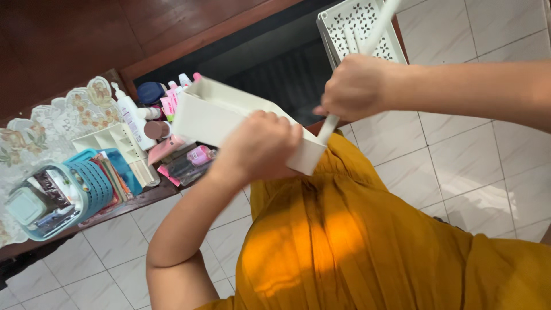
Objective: The person assembles a white plastic storage rack by inserting cylindrical legs into the corners of perforated trays. They handle the trays and legs one at a time, aligning and pushing each leg into place.
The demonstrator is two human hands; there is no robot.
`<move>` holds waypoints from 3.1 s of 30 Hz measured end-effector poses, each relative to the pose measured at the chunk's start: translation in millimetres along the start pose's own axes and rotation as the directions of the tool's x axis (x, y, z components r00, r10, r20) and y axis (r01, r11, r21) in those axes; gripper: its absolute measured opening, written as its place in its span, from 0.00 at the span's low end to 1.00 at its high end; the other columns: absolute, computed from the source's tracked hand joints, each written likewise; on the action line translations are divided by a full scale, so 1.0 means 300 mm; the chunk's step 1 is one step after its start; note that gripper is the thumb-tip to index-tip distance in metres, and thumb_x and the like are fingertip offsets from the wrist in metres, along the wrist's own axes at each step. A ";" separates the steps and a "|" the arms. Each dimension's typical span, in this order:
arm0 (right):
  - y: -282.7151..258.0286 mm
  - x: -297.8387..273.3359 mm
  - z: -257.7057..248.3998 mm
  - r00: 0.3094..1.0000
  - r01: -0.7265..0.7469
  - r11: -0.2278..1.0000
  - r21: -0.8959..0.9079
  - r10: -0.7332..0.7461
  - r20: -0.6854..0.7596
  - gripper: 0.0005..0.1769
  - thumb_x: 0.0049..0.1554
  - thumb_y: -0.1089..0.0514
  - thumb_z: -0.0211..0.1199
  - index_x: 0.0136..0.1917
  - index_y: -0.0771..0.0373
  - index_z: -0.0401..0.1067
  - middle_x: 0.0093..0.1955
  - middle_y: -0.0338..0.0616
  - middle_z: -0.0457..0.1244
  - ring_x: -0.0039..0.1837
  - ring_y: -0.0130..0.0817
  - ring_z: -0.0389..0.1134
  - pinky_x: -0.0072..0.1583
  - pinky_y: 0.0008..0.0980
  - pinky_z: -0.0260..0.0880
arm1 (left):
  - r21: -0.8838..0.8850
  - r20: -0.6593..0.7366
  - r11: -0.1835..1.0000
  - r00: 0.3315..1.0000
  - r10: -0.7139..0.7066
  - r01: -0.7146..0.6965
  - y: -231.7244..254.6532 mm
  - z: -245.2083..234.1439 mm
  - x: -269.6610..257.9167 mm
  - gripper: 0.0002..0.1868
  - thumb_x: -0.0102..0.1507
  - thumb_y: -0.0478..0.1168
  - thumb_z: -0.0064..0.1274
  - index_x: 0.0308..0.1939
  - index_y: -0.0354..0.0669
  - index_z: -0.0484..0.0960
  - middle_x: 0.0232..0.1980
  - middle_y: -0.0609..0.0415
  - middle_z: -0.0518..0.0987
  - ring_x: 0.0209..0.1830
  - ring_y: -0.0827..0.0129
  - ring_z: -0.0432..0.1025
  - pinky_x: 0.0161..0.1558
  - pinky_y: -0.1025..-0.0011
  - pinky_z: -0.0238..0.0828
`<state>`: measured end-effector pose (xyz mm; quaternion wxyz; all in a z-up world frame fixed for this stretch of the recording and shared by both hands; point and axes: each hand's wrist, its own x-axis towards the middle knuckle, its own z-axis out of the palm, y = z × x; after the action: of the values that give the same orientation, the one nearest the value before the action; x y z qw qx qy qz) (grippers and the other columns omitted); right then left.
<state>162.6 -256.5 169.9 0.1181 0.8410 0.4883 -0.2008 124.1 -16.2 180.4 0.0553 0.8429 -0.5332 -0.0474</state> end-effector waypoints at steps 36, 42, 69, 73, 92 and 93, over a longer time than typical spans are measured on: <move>-0.122 -0.019 0.000 0.992 0.071 0.995 0.065 -0.064 -0.105 0.12 0.55 0.49 0.62 0.31 0.49 0.75 0.25 0.38 0.66 0.32 0.39 0.72 0.33 0.37 0.69 | 0.139 -0.072 0.989 0.996 -0.044 0.053 0.111 0.006 -0.036 0.22 0.49 0.58 0.69 0.25 0.49 0.75 0.25 0.58 0.77 0.26 0.65 0.76 0.32 0.70 0.71; -0.078 -0.007 0.003 0.653 -0.031 0.869 -0.494 -0.357 -0.668 0.32 0.65 0.44 0.57 0.23 0.51 0.50 0.19 0.28 0.49 0.22 0.24 0.54 0.30 0.23 0.51 | -0.159 -0.216 0.987 0.975 -0.054 0.019 0.016 0.021 -0.082 0.30 0.43 0.63 0.71 0.26 0.43 0.76 0.27 0.55 0.77 0.29 0.60 0.76 0.35 0.65 0.71; -0.157 0.005 -0.009 0.913 -0.019 0.996 0.090 -0.020 0.409 0.16 0.53 0.42 0.67 0.35 0.55 0.78 0.34 0.40 0.69 0.41 0.42 0.72 0.41 0.39 0.71 | -0.060 0.078 0.998 0.997 -0.012 0.017 0.138 0.035 -0.018 0.29 0.46 0.63 0.69 0.25 0.44 0.76 0.25 0.54 0.78 0.28 0.60 0.77 0.36 0.66 0.73; -0.152 -0.004 0.009 0.999 0.042 0.997 0.065 -0.044 0.024 0.20 0.59 0.46 0.61 0.29 0.55 0.74 0.29 0.41 0.67 0.35 0.42 0.71 0.36 0.39 0.68 | -0.206 -0.034 0.979 0.999 0.006 -0.013 0.050 0.019 -0.051 0.33 0.40 0.66 0.70 0.26 0.42 0.77 0.25 0.52 0.78 0.28 0.57 0.77 0.35 0.63 0.73; -0.141 0.049 -0.041 0.295 -0.085 0.977 -0.196 -0.163 -0.942 0.29 0.67 0.52 0.64 0.28 0.55 0.55 0.25 0.33 0.51 0.29 0.31 0.54 0.39 0.29 0.54 | -0.656 -0.450 0.703 0.890 -0.071 -0.276 -0.019 0.221 -0.091 0.37 0.38 0.62 0.74 0.26 0.39 0.69 0.25 0.48 0.70 0.25 0.52 0.69 0.30 0.62 0.63; -0.134 0.028 -0.051 0.372 -0.087 0.976 -0.201 -0.156 -0.915 0.30 0.67 0.53 0.66 0.27 0.55 0.55 0.24 0.33 0.51 0.29 0.31 0.55 0.39 0.29 0.55 | -0.622 -0.426 0.747 0.902 -0.072 -0.234 -0.019 0.192 -0.095 0.37 0.39 0.62 0.75 0.25 0.38 0.68 0.25 0.48 0.70 0.25 0.52 0.69 0.30 0.62 0.64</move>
<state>135.0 -224.0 179.4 -0.0896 0.7801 0.5065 0.3562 109.0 9.5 123.2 0.4654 0.7332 -0.4936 -0.0457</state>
